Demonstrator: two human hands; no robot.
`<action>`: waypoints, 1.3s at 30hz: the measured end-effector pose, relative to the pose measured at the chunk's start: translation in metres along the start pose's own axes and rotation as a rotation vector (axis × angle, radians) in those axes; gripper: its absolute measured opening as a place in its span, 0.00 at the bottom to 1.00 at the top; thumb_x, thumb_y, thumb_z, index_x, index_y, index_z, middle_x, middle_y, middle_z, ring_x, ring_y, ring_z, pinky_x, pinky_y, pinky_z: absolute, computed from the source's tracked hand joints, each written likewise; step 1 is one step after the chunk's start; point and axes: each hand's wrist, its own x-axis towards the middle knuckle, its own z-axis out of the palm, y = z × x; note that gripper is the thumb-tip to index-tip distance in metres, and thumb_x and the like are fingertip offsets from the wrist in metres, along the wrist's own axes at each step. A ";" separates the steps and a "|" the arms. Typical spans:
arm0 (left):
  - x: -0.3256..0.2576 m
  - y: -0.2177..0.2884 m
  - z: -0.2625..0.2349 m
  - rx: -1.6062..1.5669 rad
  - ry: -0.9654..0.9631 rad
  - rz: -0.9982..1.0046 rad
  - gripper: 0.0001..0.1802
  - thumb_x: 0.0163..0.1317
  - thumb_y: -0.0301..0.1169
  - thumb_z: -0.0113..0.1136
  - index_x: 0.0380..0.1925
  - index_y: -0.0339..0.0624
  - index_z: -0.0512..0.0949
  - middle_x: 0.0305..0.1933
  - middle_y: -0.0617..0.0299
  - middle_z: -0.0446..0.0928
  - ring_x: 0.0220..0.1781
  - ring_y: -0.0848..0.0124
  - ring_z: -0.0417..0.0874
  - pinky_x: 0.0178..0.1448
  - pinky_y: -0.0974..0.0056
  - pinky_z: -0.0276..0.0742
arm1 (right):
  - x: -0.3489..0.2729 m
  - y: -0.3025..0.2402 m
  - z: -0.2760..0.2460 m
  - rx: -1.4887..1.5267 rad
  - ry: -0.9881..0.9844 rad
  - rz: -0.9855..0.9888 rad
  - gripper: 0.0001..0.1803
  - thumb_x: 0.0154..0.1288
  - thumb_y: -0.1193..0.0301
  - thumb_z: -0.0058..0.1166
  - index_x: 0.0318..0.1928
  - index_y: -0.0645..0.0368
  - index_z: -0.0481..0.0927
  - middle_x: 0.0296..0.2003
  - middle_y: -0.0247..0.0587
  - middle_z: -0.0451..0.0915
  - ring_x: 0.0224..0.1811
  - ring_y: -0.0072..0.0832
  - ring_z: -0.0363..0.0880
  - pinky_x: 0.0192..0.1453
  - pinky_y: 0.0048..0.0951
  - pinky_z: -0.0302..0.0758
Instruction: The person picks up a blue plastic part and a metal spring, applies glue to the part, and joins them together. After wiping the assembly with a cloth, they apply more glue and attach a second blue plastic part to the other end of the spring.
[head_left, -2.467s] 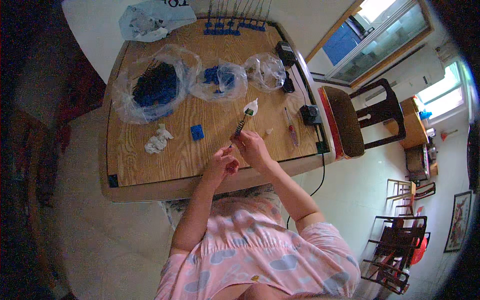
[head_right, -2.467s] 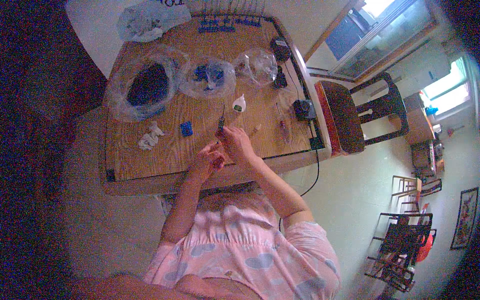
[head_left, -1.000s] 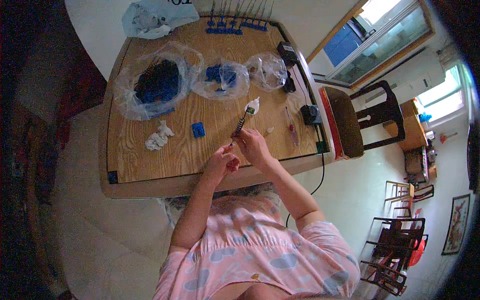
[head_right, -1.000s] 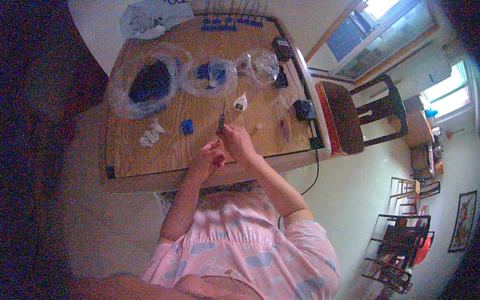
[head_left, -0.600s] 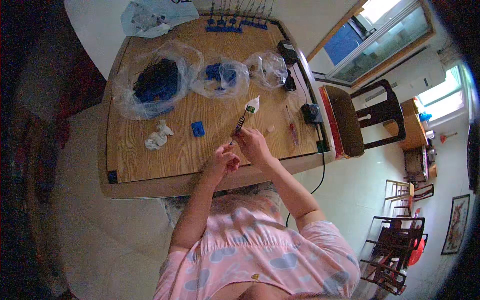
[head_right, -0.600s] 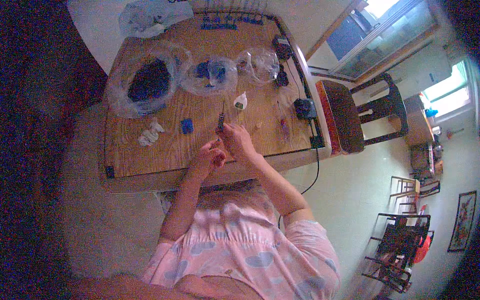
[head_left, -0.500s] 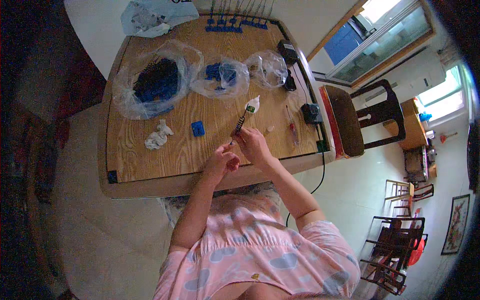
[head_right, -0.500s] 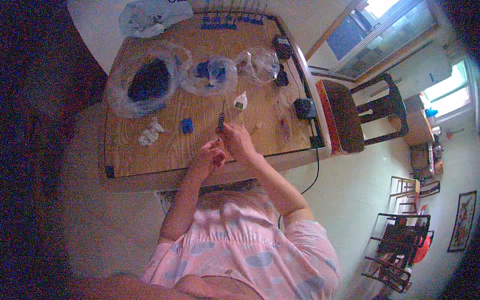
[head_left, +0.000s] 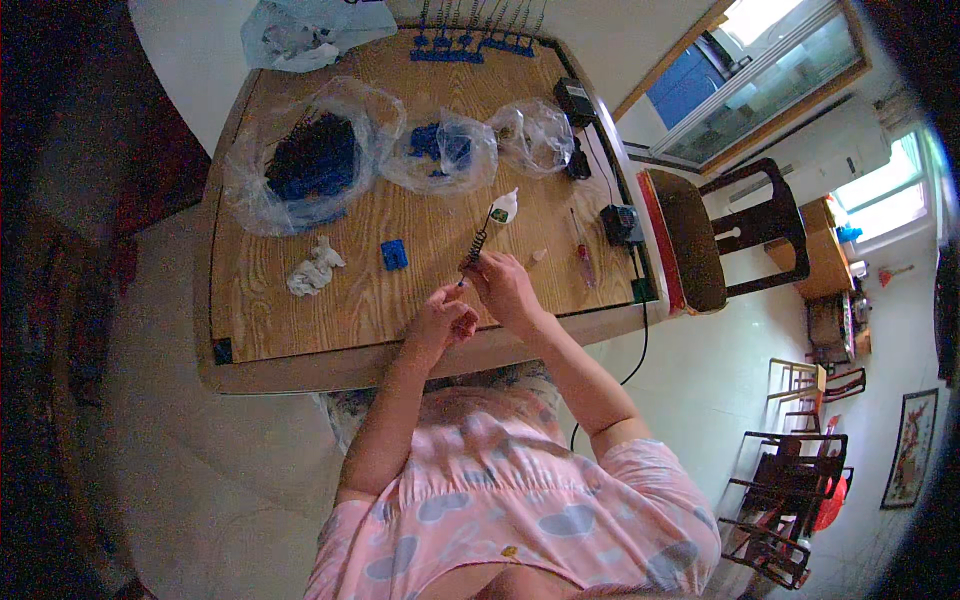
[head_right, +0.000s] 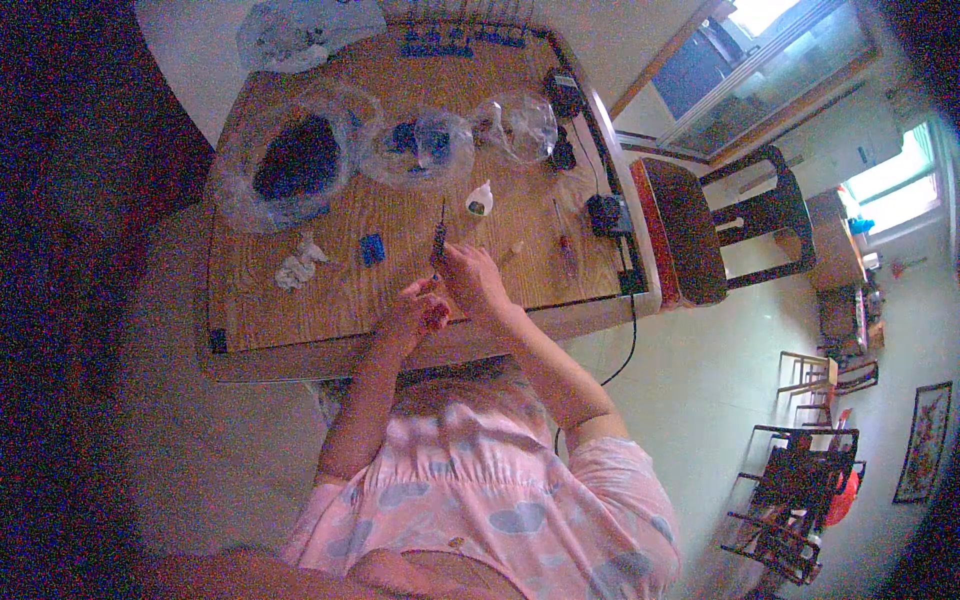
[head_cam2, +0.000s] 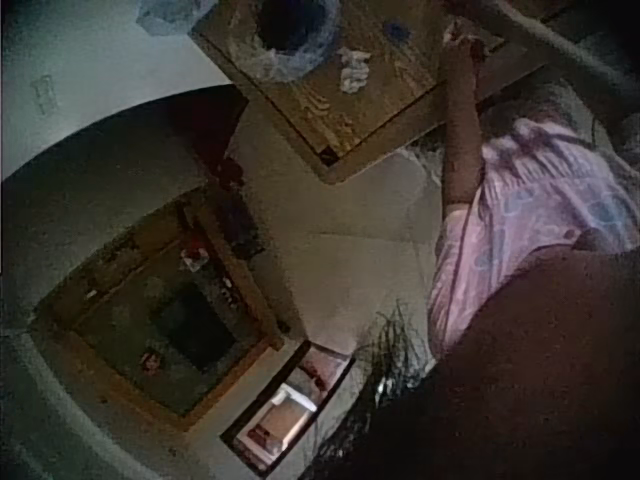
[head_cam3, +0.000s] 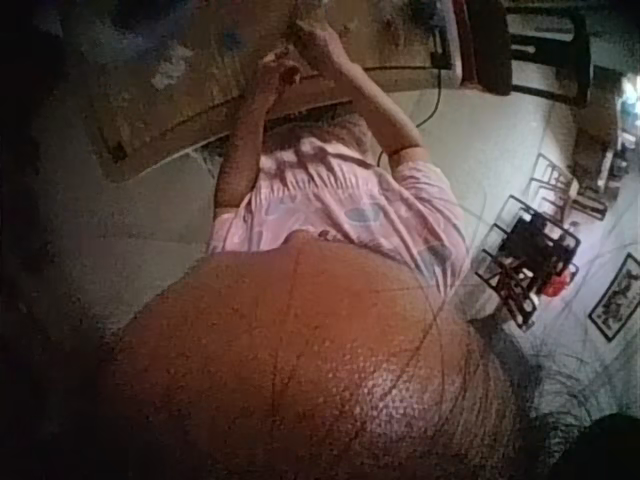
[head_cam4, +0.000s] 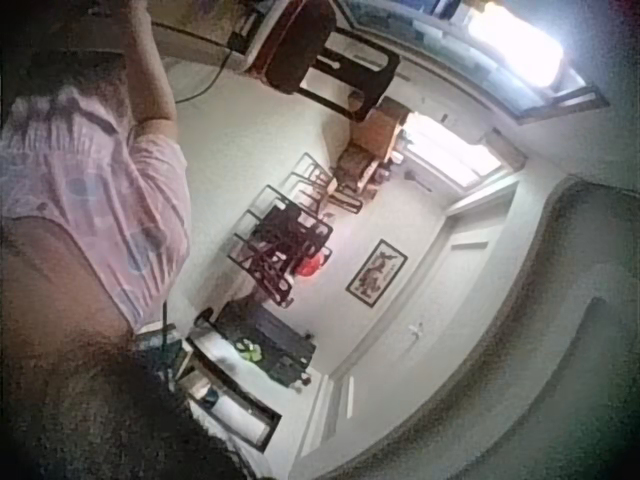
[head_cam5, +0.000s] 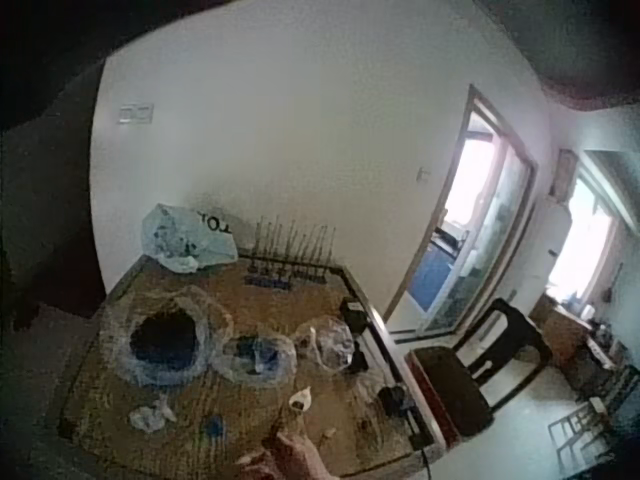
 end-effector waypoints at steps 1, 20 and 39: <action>-0.001 0.002 0.002 -0.024 -0.003 0.006 0.28 0.59 0.30 0.53 0.57 0.34 0.58 0.26 0.57 0.76 0.22 0.71 0.77 0.24 0.70 0.71 | 0.000 0.001 0.000 0.016 0.018 -0.025 0.07 0.60 0.72 0.51 0.39 0.59 0.77 0.34 0.46 0.79 0.38 0.47 0.75 0.43 0.39 0.70; 0.000 0.003 0.002 -0.014 0.028 -0.020 0.28 0.58 0.28 0.52 0.58 0.34 0.57 0.26 0.54 0.76 0.21 0.68 0.77 0.25 0.68 0.72 | 0.001 0.000 -0.001 0.014 0.034 -0.077 0.08 0.56 0.70 0.50 0.36 0.58 0.75 0.33 0.47 0.78 0.40 0.47 0.76 0.44 0.43 0.71; -0.001 0.003 0.003 0.010 0.054 -0.020 0.27 0.58 0.28 0.52 0.56 0.33 0.57 0.25 0.55 0.76 0.19 0.68 0.76 0.22 0.68 0.71 | 0.002 -0.005 -0.003 -0.030 -0.025 -0.037 0.08 0.58 0.70 0.50 0.38 0.55 0.74 0.35 0.44 0.78 0.42 0.43 0.76 0.47 0.41 0.70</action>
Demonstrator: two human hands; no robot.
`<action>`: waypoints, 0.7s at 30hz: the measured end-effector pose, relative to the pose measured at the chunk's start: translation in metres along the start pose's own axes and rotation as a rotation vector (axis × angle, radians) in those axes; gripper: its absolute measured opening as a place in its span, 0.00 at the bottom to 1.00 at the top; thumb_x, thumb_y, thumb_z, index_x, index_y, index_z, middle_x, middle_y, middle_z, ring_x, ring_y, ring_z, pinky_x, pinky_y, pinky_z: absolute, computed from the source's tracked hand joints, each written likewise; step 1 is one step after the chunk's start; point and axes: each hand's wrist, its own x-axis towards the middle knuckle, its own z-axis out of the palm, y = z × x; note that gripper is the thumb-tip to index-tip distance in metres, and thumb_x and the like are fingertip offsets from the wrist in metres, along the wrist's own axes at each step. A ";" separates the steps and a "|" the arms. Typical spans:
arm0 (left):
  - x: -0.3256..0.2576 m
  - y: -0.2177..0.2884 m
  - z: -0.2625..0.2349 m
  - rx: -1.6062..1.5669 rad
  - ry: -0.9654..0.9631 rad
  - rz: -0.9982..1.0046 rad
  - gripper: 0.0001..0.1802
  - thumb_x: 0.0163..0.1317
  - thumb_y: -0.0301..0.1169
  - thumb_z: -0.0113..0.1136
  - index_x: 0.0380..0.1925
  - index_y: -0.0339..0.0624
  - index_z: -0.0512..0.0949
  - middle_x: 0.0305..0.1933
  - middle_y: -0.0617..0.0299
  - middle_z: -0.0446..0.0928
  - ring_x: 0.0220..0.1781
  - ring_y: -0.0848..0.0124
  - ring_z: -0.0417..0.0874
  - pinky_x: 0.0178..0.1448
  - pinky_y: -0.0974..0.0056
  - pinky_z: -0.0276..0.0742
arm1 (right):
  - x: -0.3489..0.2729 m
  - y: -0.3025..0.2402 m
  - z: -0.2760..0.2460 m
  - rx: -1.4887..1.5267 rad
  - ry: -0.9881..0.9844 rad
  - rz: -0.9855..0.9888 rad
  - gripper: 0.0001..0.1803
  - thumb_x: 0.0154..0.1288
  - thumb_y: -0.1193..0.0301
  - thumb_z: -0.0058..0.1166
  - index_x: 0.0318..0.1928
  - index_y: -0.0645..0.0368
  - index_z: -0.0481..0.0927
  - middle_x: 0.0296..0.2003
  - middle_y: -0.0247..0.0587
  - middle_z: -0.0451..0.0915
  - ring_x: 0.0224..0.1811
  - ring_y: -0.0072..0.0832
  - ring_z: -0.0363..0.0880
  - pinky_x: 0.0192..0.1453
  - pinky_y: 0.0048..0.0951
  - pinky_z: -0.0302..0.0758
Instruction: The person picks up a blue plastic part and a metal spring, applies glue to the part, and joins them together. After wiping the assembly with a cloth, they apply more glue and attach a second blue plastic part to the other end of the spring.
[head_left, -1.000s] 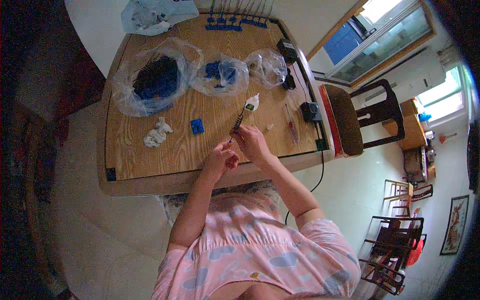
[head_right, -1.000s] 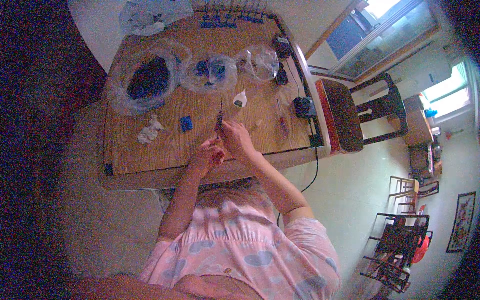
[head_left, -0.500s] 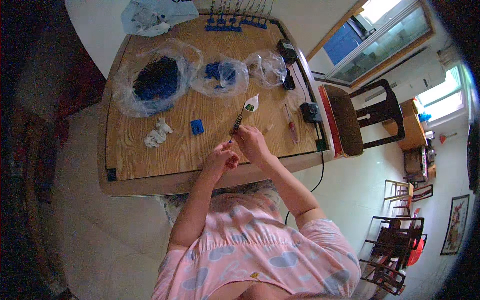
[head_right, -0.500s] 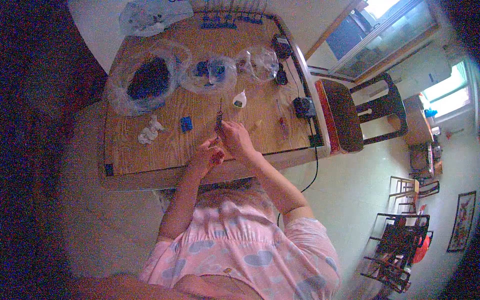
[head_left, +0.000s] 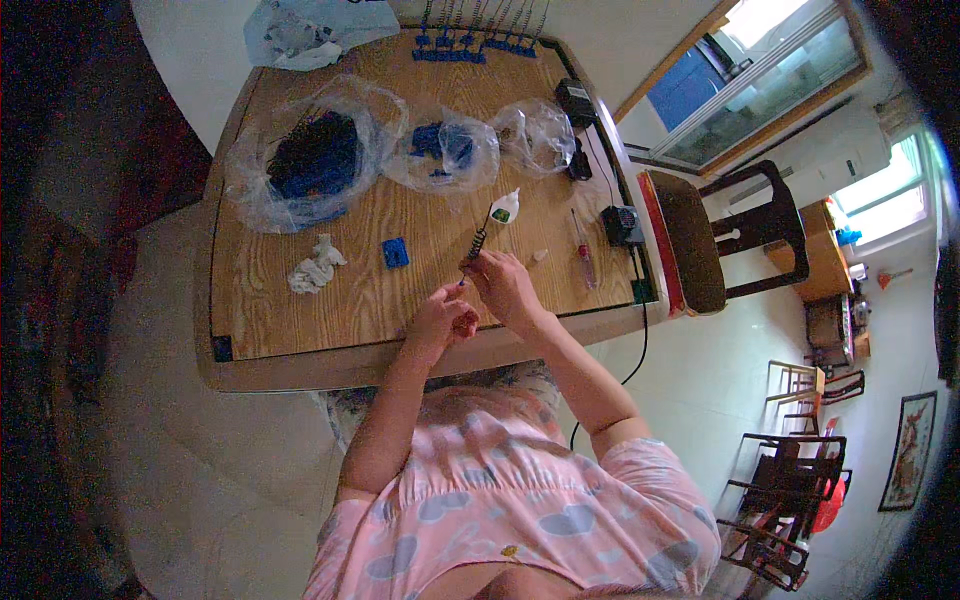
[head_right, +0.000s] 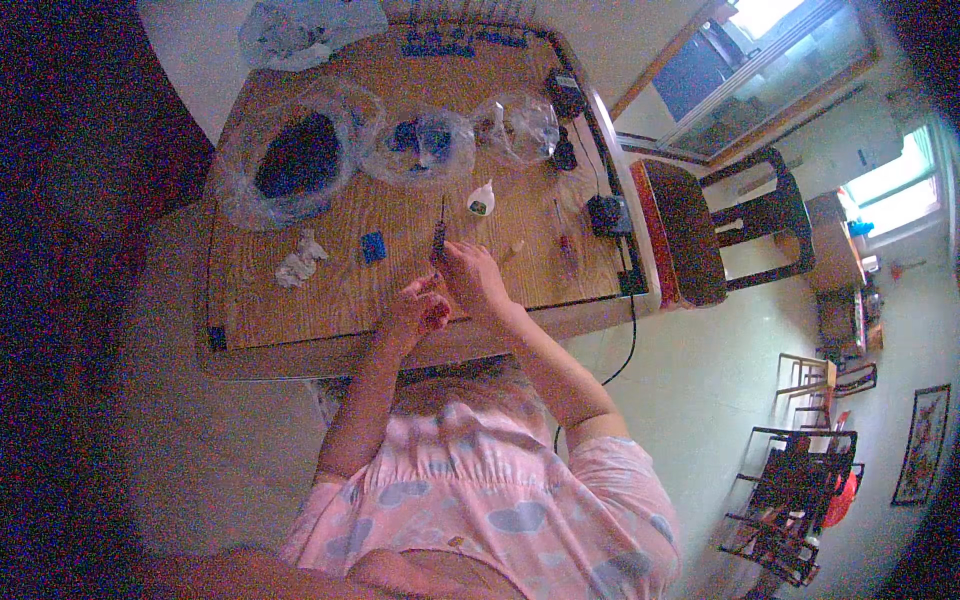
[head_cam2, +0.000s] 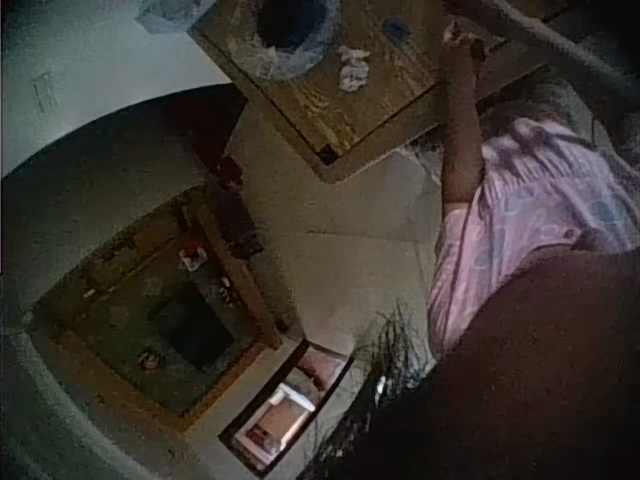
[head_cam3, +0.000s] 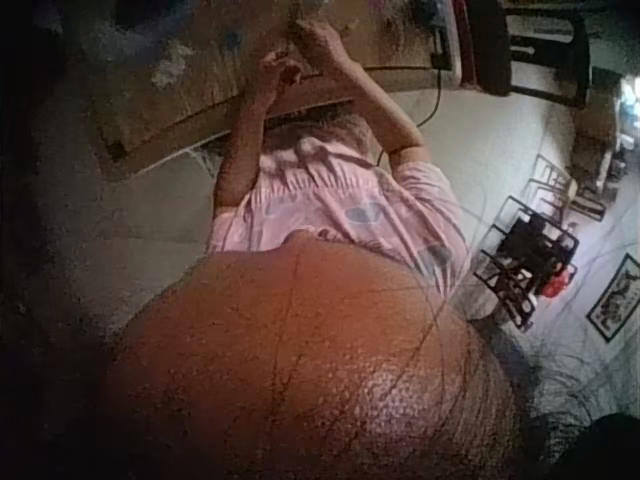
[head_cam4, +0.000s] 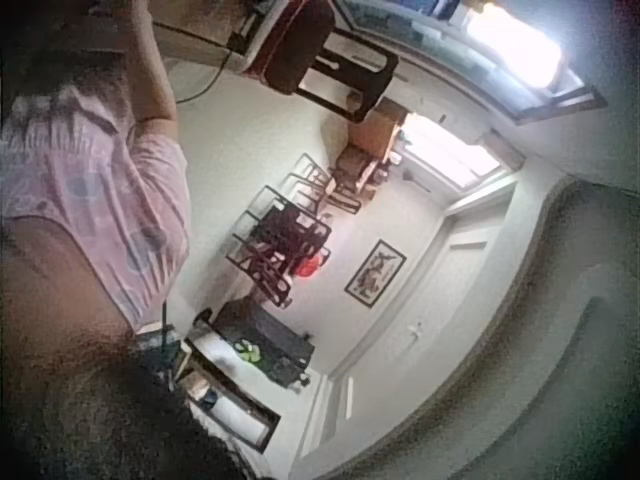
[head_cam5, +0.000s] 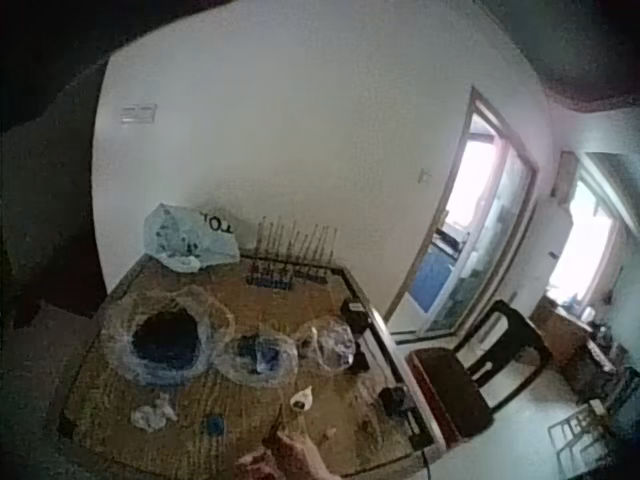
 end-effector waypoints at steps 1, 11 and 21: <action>0.001 -0.001 -0.001 -0.013 -0.014 0.001 0.27 0.58 0.28 0.52 0.56 0.33 0.57 0.25 0.55 0.76 0.19 0.69 0.76 0.21 0.68 0.71 | 0.000 -0.002 -0.001 0.009 -0.008 0.015 0.08 0.58 0.70 0.49 0.39 0.55 0.74 0.35 0.43 0.78 0.43 0.43 0.76 0.48 0.41 0.70; 0.003 -0.004 -0.004 -0.016 -0.048 0.018 0.28 0.58 0.30 0.53 0.56 0.34 0.57 0.26 0.55 0.76 0.20 0.69 0.76 0.22 0.68 0.72 | -0.003 0.008 0.008 0.057 0.098 -0.053 0.07 0.61 0.71 0.50 0.38 0.59 0.77 0.35 0.46 0.79 0.39 0.46 0.76 0.44 0.40 0.70; 0.000 -0.001 -0.001 -0.070 -0.042 0.033 0.29 0.57 0.29 0.53 0.57 0.32 0.56 0.26 0.55 0.76 0.20 0.69 0.76 0.23 0.68 0.72 | -0.001 0.010 0.009 0.031 0.124 -0.042 0.07 0.61 0.71 0.51 0.38 0.59 0.77 0.33 0.45 0.79 0.38 0.47 0.76 0.43 0.41 0.70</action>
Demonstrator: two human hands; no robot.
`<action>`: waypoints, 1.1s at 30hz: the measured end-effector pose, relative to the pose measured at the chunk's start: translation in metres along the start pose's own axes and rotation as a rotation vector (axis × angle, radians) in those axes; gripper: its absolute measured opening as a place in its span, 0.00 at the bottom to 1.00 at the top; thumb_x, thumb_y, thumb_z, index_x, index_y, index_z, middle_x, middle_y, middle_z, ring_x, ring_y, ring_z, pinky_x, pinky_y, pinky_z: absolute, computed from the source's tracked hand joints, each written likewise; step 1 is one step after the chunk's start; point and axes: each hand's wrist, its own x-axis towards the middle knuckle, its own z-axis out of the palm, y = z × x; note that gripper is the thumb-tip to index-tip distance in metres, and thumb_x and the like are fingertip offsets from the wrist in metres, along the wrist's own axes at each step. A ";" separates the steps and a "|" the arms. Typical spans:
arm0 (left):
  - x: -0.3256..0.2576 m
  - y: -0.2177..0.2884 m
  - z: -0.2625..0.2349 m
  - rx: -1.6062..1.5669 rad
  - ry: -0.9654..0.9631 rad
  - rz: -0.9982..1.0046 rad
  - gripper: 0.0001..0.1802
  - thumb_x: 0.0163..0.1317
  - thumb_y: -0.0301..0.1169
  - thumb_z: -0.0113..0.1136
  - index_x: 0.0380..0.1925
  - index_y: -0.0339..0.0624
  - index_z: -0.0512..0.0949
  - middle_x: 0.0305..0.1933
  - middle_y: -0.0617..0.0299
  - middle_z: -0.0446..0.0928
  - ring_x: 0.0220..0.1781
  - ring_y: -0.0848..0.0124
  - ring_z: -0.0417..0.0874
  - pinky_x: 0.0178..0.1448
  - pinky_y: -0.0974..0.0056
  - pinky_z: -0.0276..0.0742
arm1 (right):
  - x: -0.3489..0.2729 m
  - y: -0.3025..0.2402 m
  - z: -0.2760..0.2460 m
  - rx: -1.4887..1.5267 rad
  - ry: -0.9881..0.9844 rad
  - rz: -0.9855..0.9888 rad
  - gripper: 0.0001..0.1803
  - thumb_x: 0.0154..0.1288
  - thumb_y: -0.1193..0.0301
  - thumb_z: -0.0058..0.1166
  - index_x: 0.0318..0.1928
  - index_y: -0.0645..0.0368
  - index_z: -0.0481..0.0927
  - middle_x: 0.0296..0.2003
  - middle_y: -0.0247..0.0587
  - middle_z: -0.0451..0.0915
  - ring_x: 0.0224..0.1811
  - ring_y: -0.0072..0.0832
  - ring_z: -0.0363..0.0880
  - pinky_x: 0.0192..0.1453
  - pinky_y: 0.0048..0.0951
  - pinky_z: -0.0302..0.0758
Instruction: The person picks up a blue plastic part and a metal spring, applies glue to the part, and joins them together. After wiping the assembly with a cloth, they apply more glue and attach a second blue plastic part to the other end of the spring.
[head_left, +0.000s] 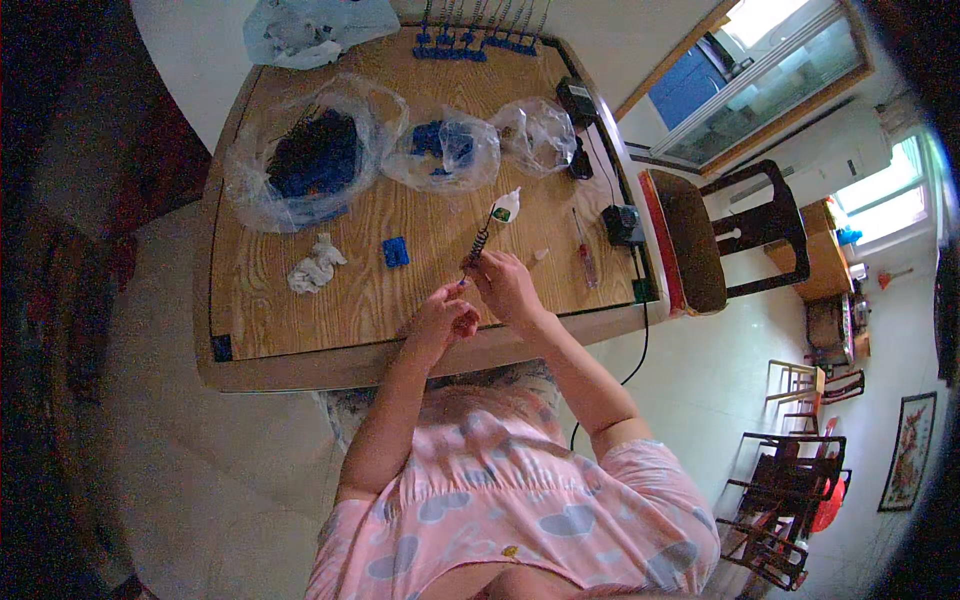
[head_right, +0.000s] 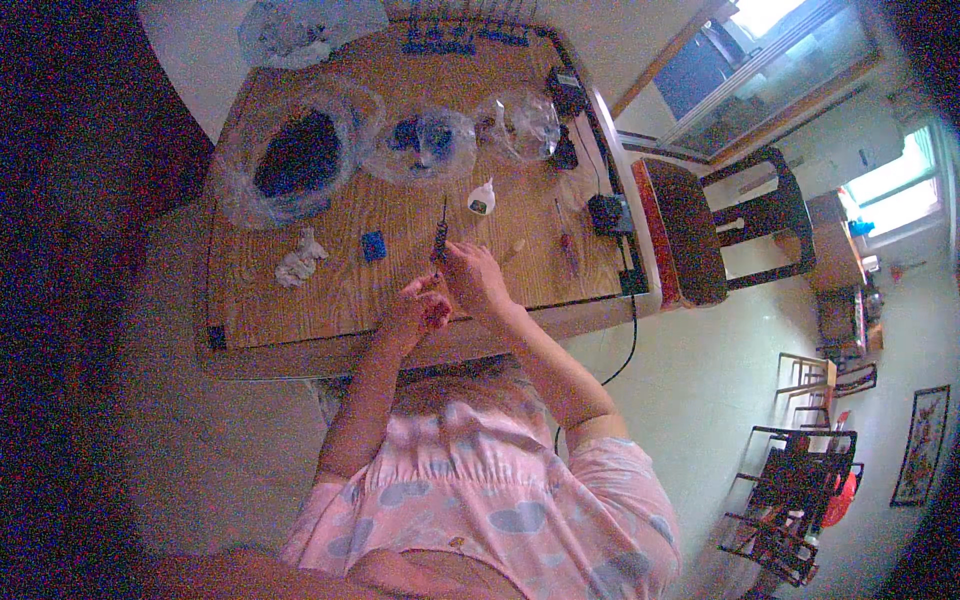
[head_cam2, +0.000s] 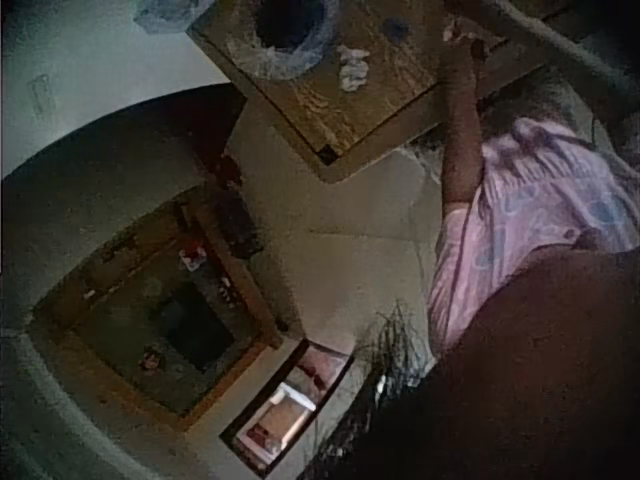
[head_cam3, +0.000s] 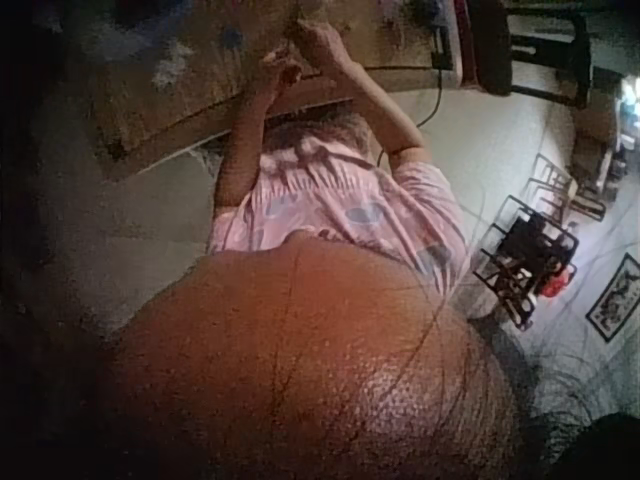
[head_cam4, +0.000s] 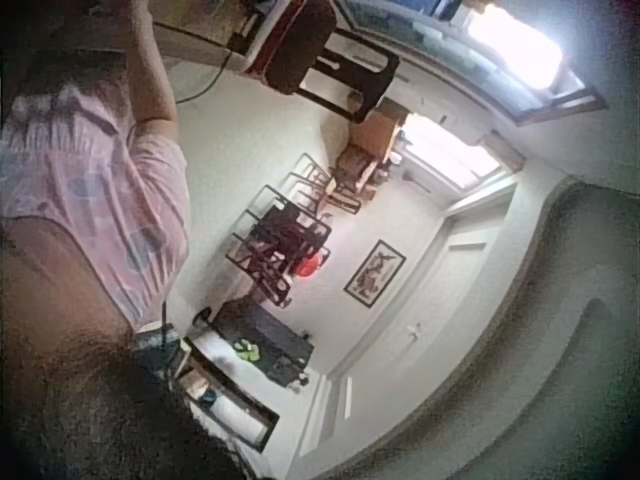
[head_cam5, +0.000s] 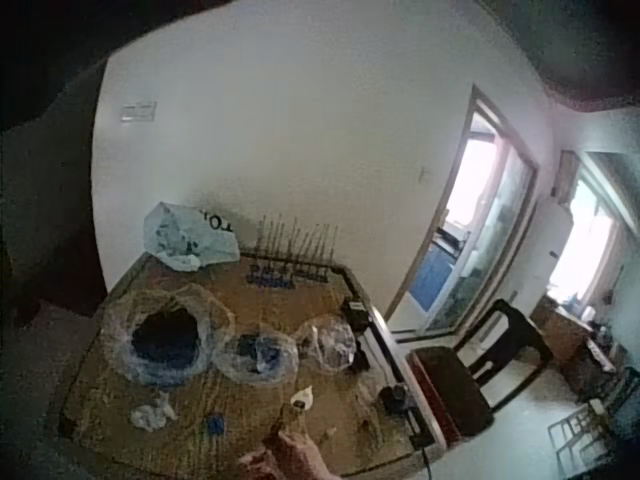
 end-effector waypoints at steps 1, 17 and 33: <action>0.000 -0.001 -0.003 0.064 -0.007 -0.019 0.29 0.57 0.33 0.56 0.57 0.35 0.58 0.26 0.58 0.76 0.22 0.70 0.77 0.24 0.69 0.74 | 0.000 -0.003 -0.003 0.000 -0.046 0.018 0.07 0.61 0.71 0.51 0.38 0.59 0.77 0.33 0.45 0.79 0.38 0.47 0.75 0.43 0.41 0.70; 0.004 -0.003 -0.004 0.078 0.000 -0.011 0.29 0.58 0.31 0.54 0.57 0.33 0.57 0.26 0.56 0.76 0.22 0.70 0.77 0.25 0.69 0.74 | 0.001 -0.006 -0.006 0.056 -0.072 0.023 0.07 0.61 0.72 0.51 0.39 0.59 0.76 0.33 0.45 0.78 0.39 0.47 0.75 0.43 0.41 0.70; -0.005 0.005 0.004 0.088 -0.003 -0.001 0.28 0.58 0.29 0.52 0.57 0.30 0.58 0.26 0.54 0.76 0.20 0.69 0.76 0.23 0.68 0.72 | 0.000 -0.005 -0.005 0.014 -0.075 -0.014 0.06 0.60 0.73 0.52 0.38 0.59 0.77 0.33 0.46 0.79 0.39 0.46 0.76 0.42 0.40 0.71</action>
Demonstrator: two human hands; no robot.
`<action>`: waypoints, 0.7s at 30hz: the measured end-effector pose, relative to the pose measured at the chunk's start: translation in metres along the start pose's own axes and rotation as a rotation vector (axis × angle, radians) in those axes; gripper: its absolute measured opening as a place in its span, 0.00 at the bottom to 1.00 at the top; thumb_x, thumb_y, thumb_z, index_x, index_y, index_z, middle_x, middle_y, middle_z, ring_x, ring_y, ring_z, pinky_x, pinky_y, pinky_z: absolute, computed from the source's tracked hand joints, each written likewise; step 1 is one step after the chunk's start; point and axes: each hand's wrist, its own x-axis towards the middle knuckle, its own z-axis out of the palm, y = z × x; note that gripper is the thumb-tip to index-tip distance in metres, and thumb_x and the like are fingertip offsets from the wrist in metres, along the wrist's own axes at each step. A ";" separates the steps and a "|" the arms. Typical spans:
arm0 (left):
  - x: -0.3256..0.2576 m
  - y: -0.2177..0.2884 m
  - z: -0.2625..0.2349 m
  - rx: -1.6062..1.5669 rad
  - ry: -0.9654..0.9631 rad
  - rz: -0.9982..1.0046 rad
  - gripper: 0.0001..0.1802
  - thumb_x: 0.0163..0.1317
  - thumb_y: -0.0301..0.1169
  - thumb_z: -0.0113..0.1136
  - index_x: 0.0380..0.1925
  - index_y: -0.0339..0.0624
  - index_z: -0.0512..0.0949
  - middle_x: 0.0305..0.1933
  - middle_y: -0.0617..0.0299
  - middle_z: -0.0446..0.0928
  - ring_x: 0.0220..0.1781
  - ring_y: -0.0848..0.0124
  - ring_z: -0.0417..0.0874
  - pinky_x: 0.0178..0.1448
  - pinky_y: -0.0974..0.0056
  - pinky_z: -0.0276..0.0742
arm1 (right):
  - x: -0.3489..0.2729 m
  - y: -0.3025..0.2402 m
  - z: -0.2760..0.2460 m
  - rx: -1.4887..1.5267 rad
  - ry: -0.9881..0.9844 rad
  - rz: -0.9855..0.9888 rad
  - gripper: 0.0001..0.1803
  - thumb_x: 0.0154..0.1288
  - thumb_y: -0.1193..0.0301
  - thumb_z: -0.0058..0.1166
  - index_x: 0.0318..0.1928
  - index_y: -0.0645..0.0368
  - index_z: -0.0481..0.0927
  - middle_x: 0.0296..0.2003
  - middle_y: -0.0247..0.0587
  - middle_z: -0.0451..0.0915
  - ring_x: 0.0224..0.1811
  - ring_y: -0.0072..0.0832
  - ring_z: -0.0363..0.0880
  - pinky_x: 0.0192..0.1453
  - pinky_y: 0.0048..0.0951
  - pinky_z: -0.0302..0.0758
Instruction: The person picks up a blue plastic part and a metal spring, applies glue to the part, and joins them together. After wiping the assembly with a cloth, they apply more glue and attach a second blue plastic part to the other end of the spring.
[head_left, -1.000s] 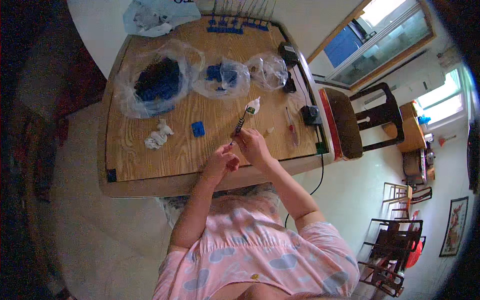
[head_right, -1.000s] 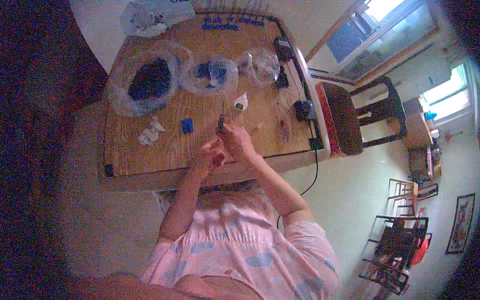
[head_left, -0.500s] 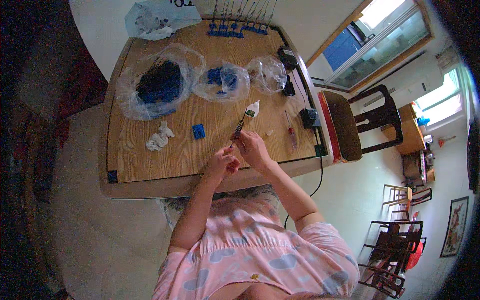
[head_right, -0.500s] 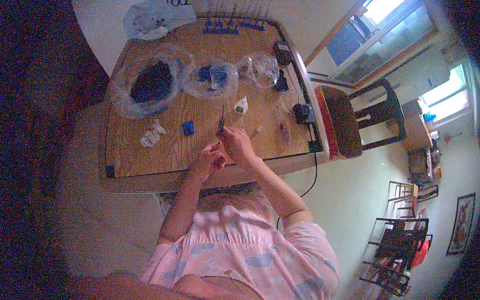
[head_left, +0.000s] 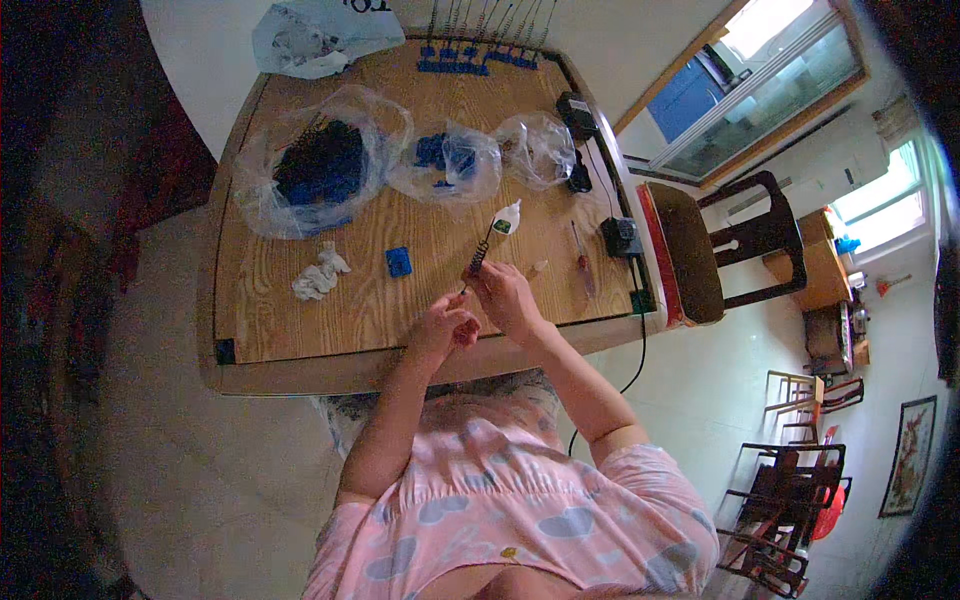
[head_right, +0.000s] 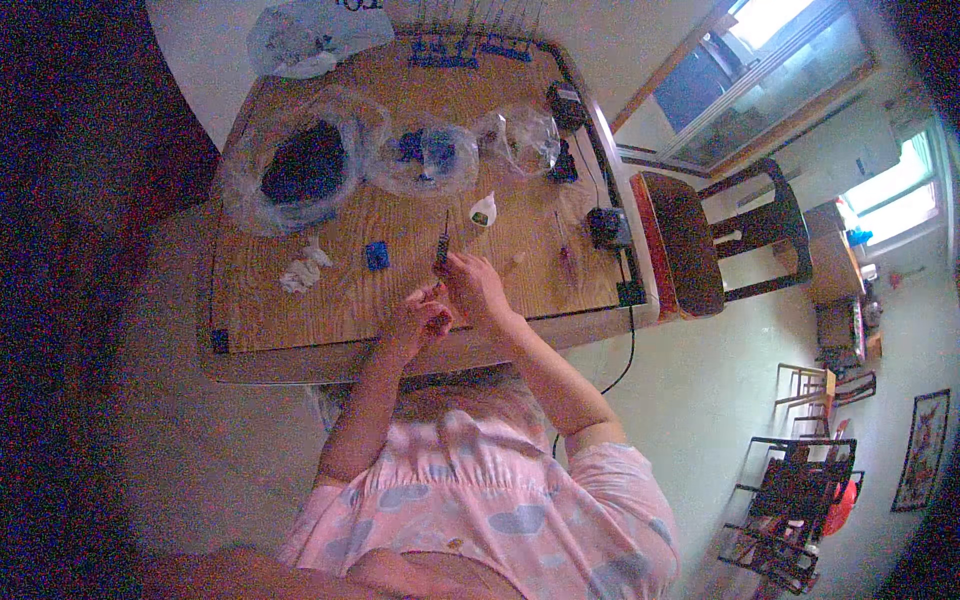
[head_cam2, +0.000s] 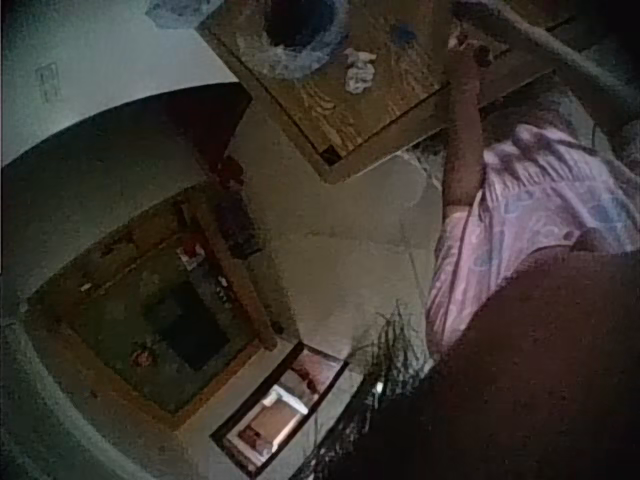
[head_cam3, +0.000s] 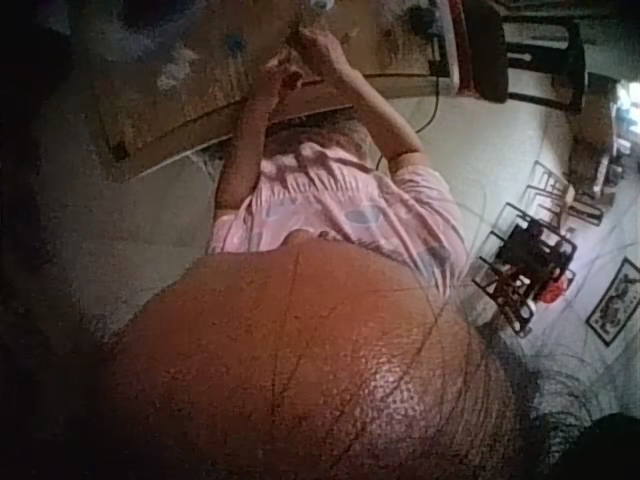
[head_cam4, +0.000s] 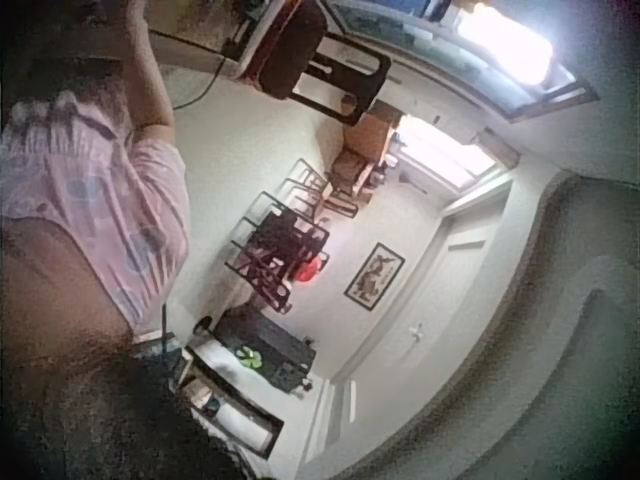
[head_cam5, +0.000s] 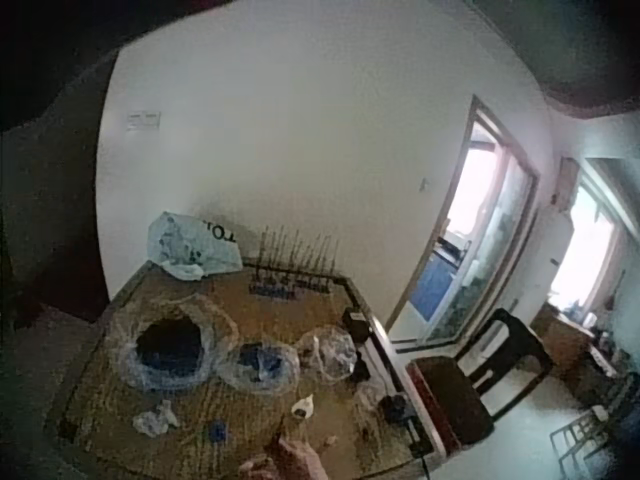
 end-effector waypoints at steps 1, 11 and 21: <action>0.001 -0.001 -0.001 -0.003 0.004 0.003 0.28 0.58 0.29 0.52 0.57 0.30 0.57 0.26 0.55 0.76 0.20 0.69 0.76 0.23 0.68 0.72 | -0.001 0.000 0.000 0.004 0.003 0.002 0.08 0.58 0.73 0.50 0.39 0.56 0.77 0.35 0.44 0.78 0.39 0.45 0.76 0.42 0.40 0.71; 0.008 -0.009 -0.007 -0.016 -0.014 0.008 0.29 0.58 0.29 0.54 0.57 0.31 0.57 0.26 0.55 0.75 0.21 0.69 0.76 0.24 0.68 0.73 | -0.002 0.003 0.001 0.052 0.000 0.032 0.10 0.54 0.74 0.49 0.38 0.55 0.77 0.35 0.43 0.78 0.39 0.45 0.76 0.43 0.42 0.71; 0.005 -0.007 -0.005 -0.022 -0.022 0.006 0.28 0.58 0.31 0.54 0.56 0.32 0.59 0.26 0.57 0.76 0.22 0.70 0.77 0.24 0.69 0.73 | -0.003 0.001 -0.001 0.010 0.001 0.023 0.09 0.54 0.73 0.49 0.38 0.56 0.76 0.34 0.44 0.79 0.39 0.45 0.77 0.43 0.41 0.73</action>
